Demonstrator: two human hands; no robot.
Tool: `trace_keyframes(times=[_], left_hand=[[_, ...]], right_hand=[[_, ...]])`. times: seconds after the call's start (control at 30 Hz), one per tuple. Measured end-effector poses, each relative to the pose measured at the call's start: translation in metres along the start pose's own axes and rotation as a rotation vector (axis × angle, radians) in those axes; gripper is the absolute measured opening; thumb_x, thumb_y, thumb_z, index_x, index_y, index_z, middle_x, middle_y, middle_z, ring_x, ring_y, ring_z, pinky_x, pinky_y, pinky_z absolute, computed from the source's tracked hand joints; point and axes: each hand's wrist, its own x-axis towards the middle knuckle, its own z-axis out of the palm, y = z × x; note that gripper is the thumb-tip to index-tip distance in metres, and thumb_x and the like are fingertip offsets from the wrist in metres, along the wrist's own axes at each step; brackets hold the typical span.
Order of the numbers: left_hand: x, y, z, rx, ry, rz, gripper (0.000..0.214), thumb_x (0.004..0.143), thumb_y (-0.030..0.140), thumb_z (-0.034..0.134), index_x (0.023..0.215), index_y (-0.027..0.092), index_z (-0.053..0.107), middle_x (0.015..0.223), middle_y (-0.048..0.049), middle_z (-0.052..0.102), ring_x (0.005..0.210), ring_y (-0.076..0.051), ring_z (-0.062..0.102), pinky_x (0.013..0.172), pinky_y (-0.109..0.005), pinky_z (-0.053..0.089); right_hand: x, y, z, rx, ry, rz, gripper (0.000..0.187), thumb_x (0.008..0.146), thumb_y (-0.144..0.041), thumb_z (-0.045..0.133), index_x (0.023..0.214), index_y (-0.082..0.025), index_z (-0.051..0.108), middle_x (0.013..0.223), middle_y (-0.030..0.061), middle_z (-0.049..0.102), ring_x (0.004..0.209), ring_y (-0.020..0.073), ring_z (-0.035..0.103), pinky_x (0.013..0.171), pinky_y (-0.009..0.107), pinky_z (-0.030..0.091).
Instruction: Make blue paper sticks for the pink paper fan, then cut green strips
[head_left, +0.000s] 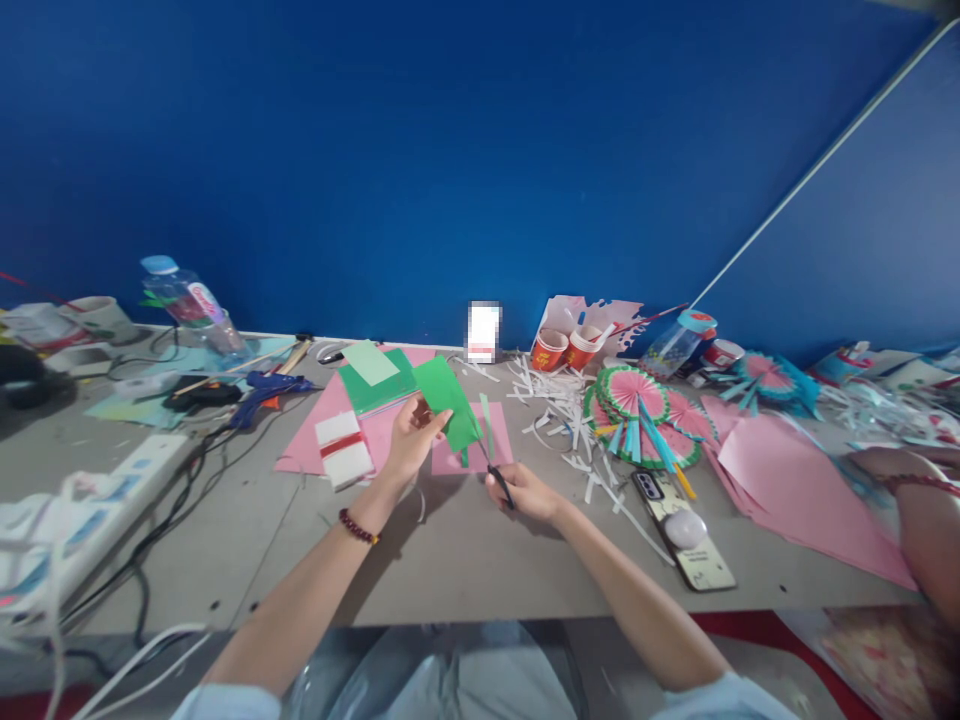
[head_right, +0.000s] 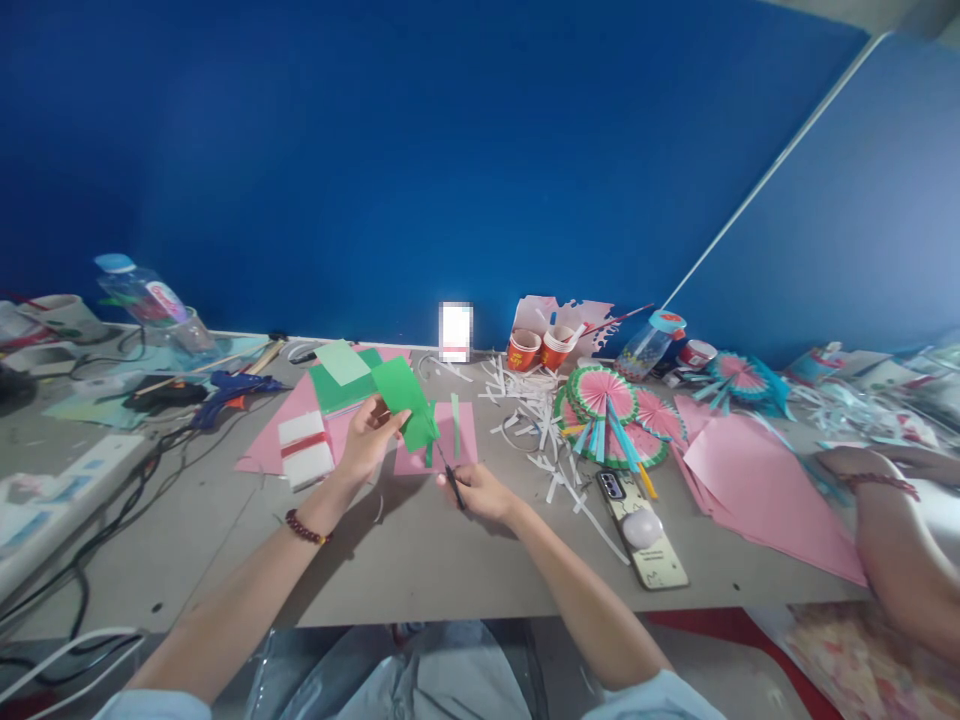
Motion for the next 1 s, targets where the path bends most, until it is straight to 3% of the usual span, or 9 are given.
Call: trace_keyframes(times=[1.0], left_hand=[[0.0005,0.0004,0.0001,-0.017,0.011,-0.002,0.035,0.064,0.033,0.074,0.093,0.019,0.06,0.074,0.0019,0.06,0.057,-0.008,0.052,0.048,-0.019,0.043]], right_hand=[[0.0017,0.0055,-0.0012,0.021,-0.009,-0.025,0.053,0.077,-0.063,0.049,0.05,-0.018,0.043,0.043,-0.0056,0.037,0.038,0.0058,0.035,0.039,0.019,0.027]])
